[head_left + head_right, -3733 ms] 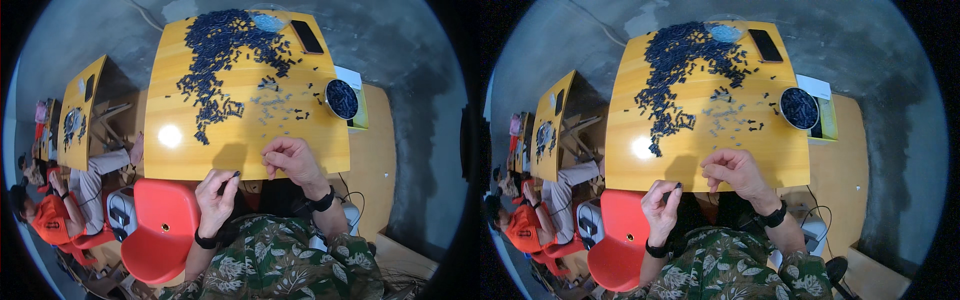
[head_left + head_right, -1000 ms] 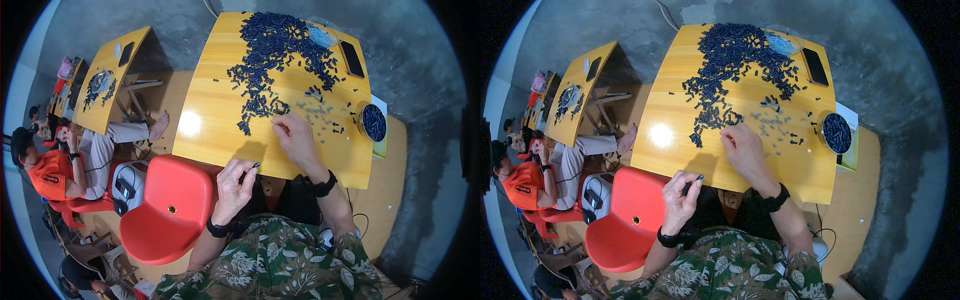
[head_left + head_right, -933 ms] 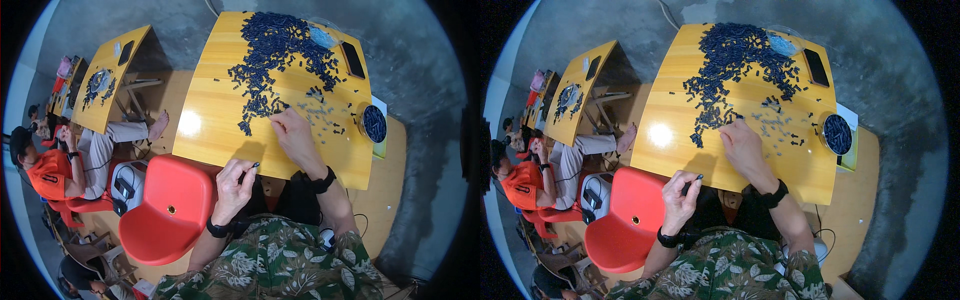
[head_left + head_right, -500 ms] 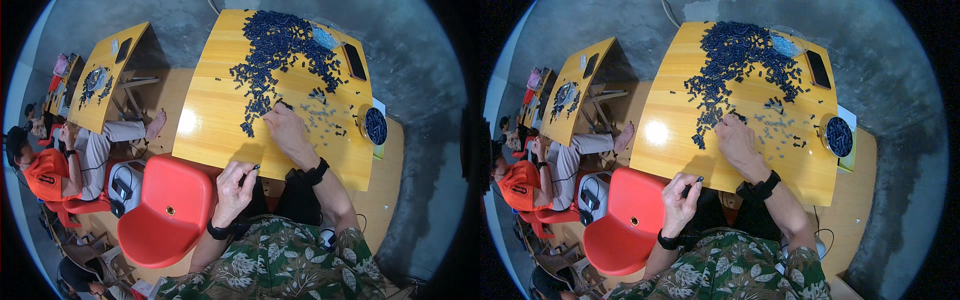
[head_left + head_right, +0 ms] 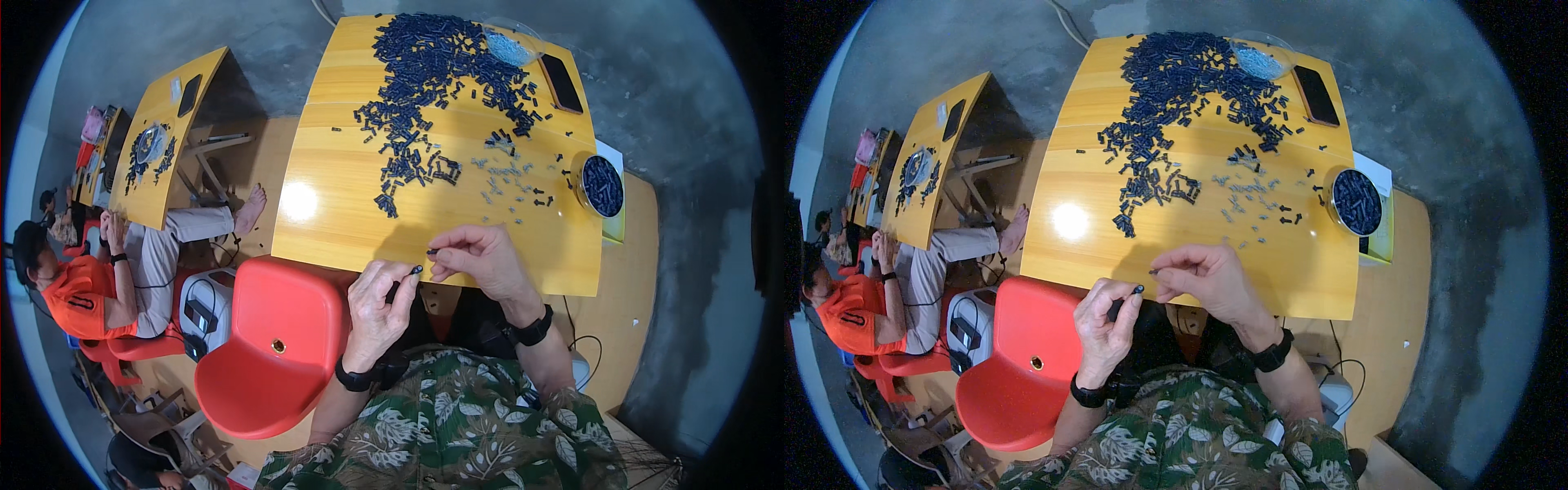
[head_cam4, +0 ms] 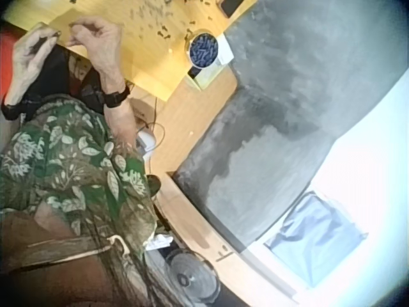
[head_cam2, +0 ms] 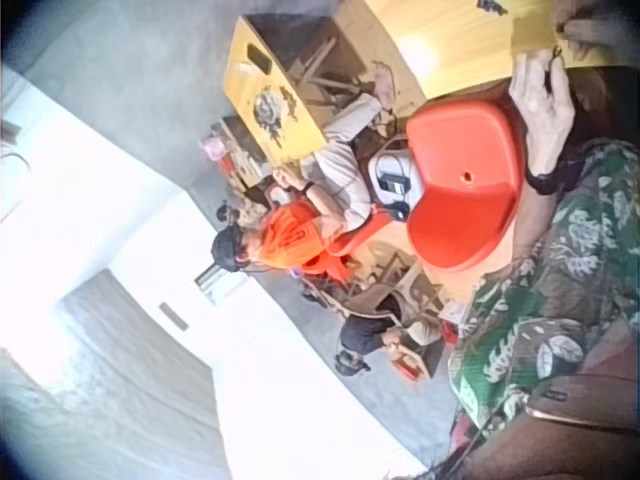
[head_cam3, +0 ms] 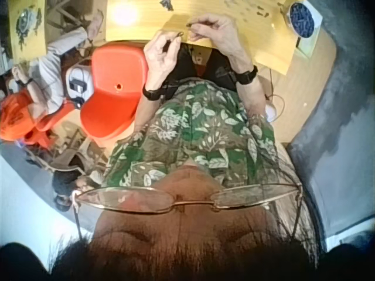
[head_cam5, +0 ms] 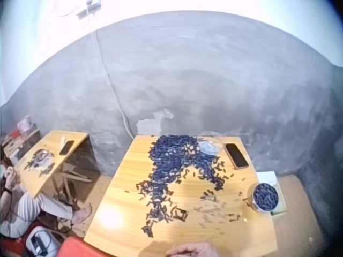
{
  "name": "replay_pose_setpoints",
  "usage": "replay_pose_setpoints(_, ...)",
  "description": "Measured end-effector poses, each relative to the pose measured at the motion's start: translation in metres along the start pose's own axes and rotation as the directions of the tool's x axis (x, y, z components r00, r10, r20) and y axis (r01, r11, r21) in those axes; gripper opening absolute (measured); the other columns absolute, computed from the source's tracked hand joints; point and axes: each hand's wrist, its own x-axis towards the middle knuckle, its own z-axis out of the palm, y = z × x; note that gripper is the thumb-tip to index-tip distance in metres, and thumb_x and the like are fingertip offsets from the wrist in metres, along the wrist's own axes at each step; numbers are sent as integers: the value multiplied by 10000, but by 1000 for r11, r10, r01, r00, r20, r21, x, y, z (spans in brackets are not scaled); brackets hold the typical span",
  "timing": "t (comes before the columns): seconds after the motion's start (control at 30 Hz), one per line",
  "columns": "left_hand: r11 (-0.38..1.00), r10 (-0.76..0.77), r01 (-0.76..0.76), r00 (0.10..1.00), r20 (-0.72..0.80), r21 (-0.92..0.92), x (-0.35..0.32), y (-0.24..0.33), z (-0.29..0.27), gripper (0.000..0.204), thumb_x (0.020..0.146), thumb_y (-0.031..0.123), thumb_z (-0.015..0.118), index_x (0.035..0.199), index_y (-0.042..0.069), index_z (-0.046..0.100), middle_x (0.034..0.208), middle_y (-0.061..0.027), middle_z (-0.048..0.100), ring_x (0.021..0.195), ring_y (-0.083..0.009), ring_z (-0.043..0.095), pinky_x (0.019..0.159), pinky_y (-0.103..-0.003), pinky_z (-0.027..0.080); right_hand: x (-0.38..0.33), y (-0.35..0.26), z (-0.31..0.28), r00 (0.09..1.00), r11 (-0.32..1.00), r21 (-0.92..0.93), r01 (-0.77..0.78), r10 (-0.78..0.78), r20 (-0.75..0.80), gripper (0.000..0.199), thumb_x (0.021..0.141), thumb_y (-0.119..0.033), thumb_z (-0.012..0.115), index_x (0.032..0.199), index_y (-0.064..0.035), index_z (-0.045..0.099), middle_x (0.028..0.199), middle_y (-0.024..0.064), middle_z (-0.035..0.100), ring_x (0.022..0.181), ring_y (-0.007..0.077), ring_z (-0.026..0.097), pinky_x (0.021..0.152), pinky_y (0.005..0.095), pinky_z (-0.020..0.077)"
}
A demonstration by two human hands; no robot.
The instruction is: Manually picking and sorting small black and grey plastic pins from a pile into a separate collection on a table.
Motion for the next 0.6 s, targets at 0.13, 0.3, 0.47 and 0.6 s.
replay_pose_setpoints(0.13,1000,19,-19,1000,-3,-8,-1,8,4,98,836,-16,699,928,2,671,818,-98,648,721,-195,617,663,-289,482,-16,3,-2,998,998,35,55,-55,12,150,923,-52,667,1038,43,683,859,73,710,740,119,694,713,234,584)
replay_pose_setpoints(0.3,1000,23,-23,1000,18,17,-2,16,7,110,836,-17,700,942,4,677,823,-95,654,721,-197,615,665,-291,482,-21,9,-9,992,987,106,118,-122,39,128,916,-42,676,1024,24,689,871,60,710,771,105,692,704,220,565)
replay_pose_setpoints(0.47,998,55,-56,997,45,16,-2,20,9,99,841,-14,695,937,3,676,823,-94,659,724,-204,613,667,-296,481,-26,6,-7,976,975,38,217,-218,14,119,907,-36,685,1013,18,692,872,47,709,771,89,679,705,208,541)
replay_pose_setpoints(0.6,998,50,-51,997,57,23,-1,23,9,95,841,-15,693,932,1,675,817,-93,657,728,-207,615,668,-298,482,-27,5,-11,953,946,-112,303,-303,17,116,875,-3,698,991,-2,701,896,35,701,786,85,658,694,215,524)
